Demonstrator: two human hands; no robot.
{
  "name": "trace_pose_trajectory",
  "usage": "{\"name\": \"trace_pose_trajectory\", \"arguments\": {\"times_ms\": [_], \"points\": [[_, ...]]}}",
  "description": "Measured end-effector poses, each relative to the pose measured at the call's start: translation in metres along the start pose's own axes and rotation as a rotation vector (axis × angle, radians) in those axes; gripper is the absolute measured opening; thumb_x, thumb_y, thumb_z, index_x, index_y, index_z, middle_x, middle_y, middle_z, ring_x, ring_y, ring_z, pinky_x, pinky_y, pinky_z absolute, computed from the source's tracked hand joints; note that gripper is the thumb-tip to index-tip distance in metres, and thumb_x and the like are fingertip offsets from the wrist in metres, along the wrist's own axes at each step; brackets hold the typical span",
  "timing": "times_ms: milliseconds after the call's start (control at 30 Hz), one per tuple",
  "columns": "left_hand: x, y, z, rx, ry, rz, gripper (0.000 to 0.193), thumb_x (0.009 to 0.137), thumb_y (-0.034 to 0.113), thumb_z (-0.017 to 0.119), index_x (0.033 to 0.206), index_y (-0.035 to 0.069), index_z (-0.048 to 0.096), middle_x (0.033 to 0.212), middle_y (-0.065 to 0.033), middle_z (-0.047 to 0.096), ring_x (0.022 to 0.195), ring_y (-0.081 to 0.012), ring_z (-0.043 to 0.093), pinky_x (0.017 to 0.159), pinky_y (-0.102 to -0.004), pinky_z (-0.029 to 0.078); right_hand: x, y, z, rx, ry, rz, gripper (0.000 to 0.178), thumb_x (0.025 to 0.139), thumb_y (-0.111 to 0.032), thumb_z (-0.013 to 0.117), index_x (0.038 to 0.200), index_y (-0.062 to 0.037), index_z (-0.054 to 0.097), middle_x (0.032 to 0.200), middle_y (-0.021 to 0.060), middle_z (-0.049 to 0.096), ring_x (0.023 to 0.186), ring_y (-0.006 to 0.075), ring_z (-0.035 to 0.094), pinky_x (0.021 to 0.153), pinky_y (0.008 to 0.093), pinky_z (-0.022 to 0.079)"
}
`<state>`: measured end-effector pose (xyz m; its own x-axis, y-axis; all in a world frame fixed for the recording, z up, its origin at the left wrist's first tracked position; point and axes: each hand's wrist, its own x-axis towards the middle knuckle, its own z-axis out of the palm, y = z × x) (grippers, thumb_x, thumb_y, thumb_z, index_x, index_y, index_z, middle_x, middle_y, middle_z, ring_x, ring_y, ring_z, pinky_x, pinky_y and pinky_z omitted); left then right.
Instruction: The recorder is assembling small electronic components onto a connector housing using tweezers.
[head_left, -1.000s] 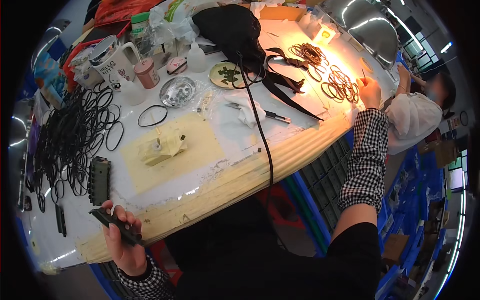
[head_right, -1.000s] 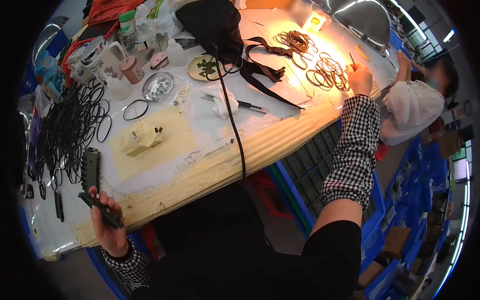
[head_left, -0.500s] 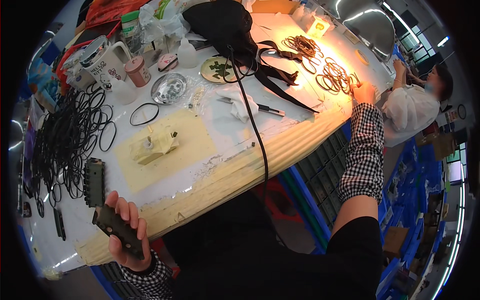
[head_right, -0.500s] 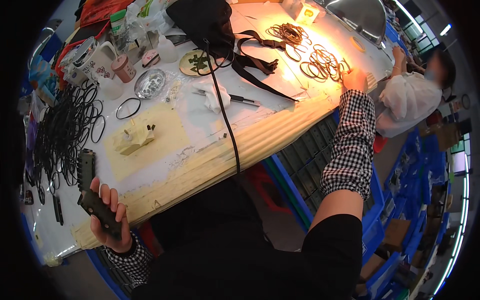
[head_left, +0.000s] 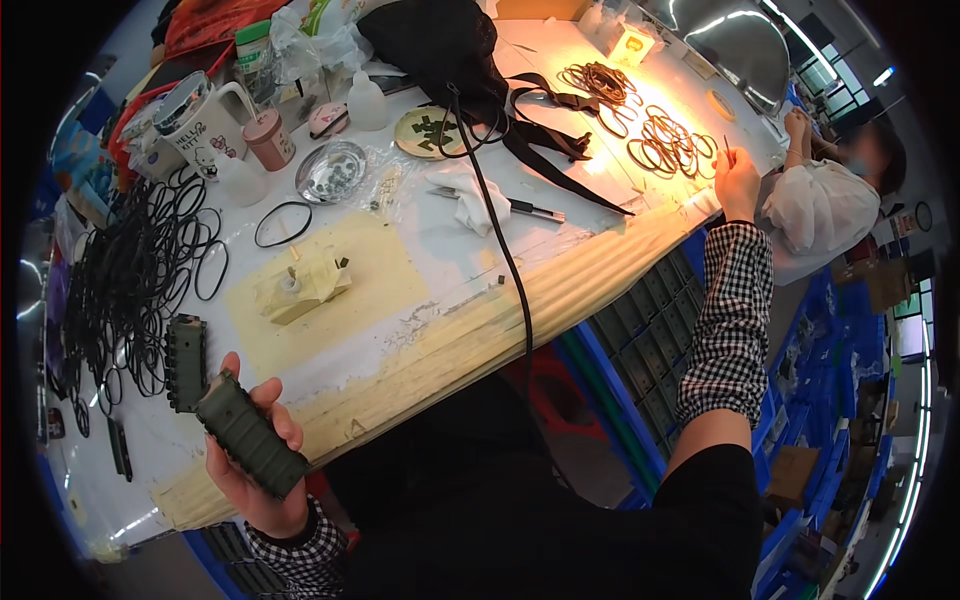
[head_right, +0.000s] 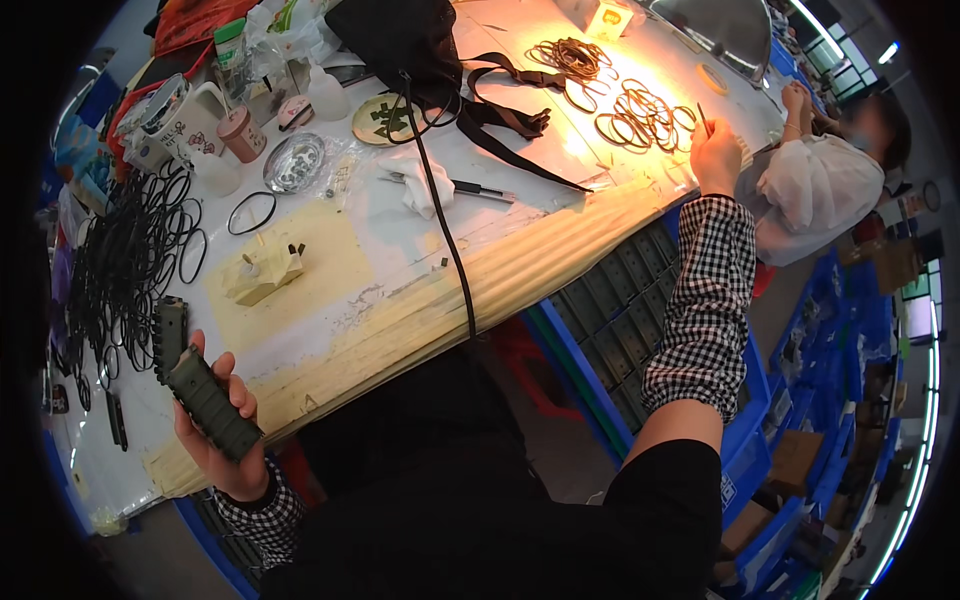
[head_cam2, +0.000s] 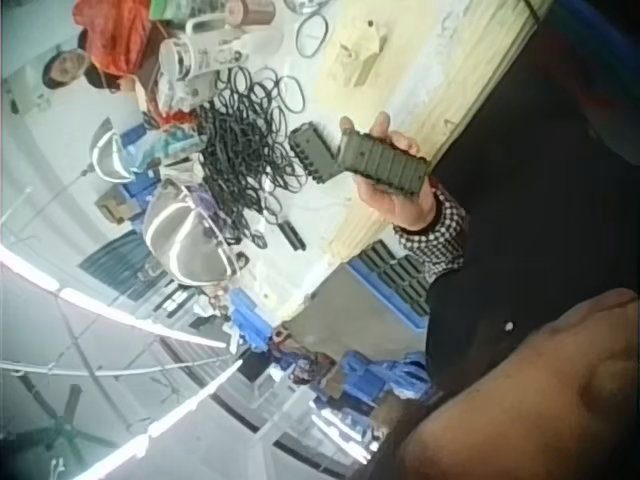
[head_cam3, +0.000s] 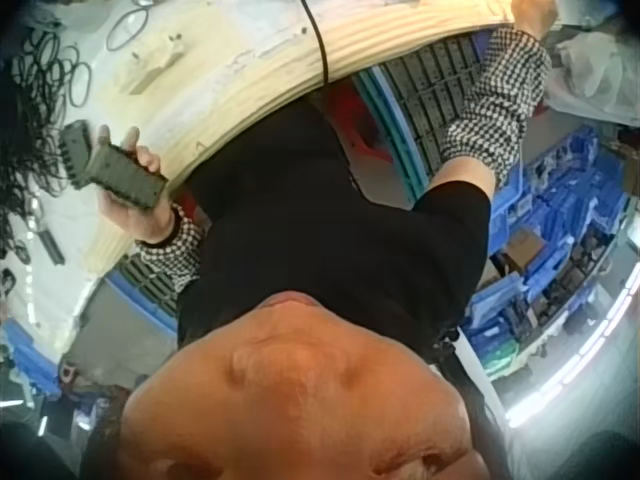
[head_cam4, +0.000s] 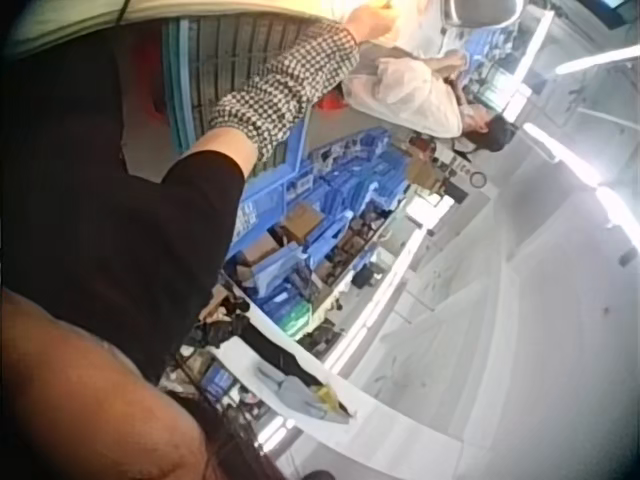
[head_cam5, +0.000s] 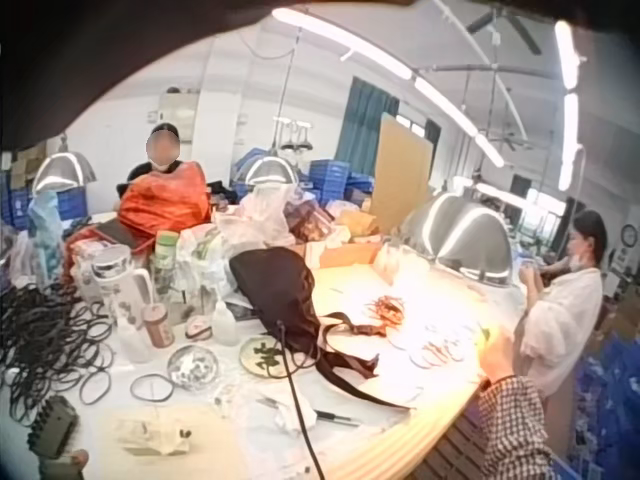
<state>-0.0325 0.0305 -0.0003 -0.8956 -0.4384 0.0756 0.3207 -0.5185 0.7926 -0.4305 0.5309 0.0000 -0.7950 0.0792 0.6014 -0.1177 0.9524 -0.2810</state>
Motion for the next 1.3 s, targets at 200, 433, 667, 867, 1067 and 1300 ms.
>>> {"name": "trace_pose_trajectory", "arguments": {"times_ms": [200, 433, 667, 867, 1067, 1300], "points": [[-0.005, 0.004, 0.0, -0.089, -0.084, -0.081, 0.066, 0.099, 0.042, 0.037, 0.145, -0.003, 0.018, 0.109, -0.0143, 0.056, 0.073, -0.0111, 0.047, 0.061, -0.0206, 0.042, 0.013, -0.011, 0.01, -0.276, 0.032, -0.041, 0.019, 0.087, -0.026, 0.06, 0.098, -0.0123, 0.067, 0.093, 0.0139, 0.066, 0.086, 0.0309, 0.063, 0.074, 0.0384, 0.049], [-0.016, -0.001, 0.001, 0.009, 0.118, -0.07, 0.056, 0.101, 0.035, 0.038, 0.143, 0.0, 0.024, 0.094, -0.0055, 0.051, 0.077, -0.0111, 0.047, 0.068, -0.0227, 0.042, 0.022, -0.046, 0.03, -0.236, -0.209, -0.23, 0.02, 0.085, -0.027, 0.062, 0.096, -0.0128, 0.07, 0.096, 0.015, 0.065, 0.088, 0.0313, 0.063, 0.075, 0.0396, 0.05], [-0.02, -0.009, -0.016, 0.017, 0.104, -0.056, 0.044, 0.1, 0.036, 0.039, 0.124, -0.001, 0.046, 0.099, -0.0106, 0.061, 0.076, -0.0135, 0.053, 0.066, -0.0268, 0.045, 0.017, -0.051, 0.01, 0.112, 0.05, -0.194, 0.017, 0.088, -0.018, 0.063, 0.095, -0.0033, 0.064, 0.087, 0.0131, 0.067, 0.075, 0.0231, 0.066, 0.065, 0.0322, 0.051], [-0.01, -0.018, -0.004, 0.053, -0.149, -0.099, 0.039, 0.101, 0.033, 0.036, 0.117, 0.0, 0.048, 0.123, -0.0184, 0.052, 0.07, -0.0101, 0.049, 0.058, -0.0225, 0.045, -0.082, -0.183, -0.072, 1.06, -0.578, 0.024, 0.013, 0.091, -0.015, 0.06, 0.096, -0.0023, 0.061, 0.08, 0.0003, 0.064, 0.057, 0.0006, 0.039, 0.052, 0.0169, 0.03], [0.013, -0.045, 0.03, -0.167, -0.361, -0.27, 0.042, 0.098, 0.032, 0.043, 0.111, -0.005, 0.056, 0.145, -0.0308, 0.028, 0.069, -0.0172, 0.062, 0.061, -0.0275, 0.053, -0.175, -0.281, -0.086, 1.589, -1.388, 0.161, 0.015, 0.093, -0.016, 0.059, 0.097, -0.0014, 0.056, 0.08, 0.0022, 0.063, 0.054, 0.0013, 0.041, 0.049, 0.0165, 0.033], [-0.007, -0.042, 0.007, -0.402, -0.336, -0.324, 0.047, 0.1, 0.033, 0.036, 0.117, -0.008, 0.05, 0.122, -0.022, 0.049, 0.071, -0.0154, 0.057, 0.061, -0.0274, 0.049, -0.21, -0.311, -0.065, 1.785, -1.51, 0.47, 0.018, 0.095, -0.015, 0.056, 0.105, -0.0008, 0.057, 0.082, 0.0031, 0.062, 0.051, 0.0008, 0.038, 0.049, 0.0159, 0.032]]}}
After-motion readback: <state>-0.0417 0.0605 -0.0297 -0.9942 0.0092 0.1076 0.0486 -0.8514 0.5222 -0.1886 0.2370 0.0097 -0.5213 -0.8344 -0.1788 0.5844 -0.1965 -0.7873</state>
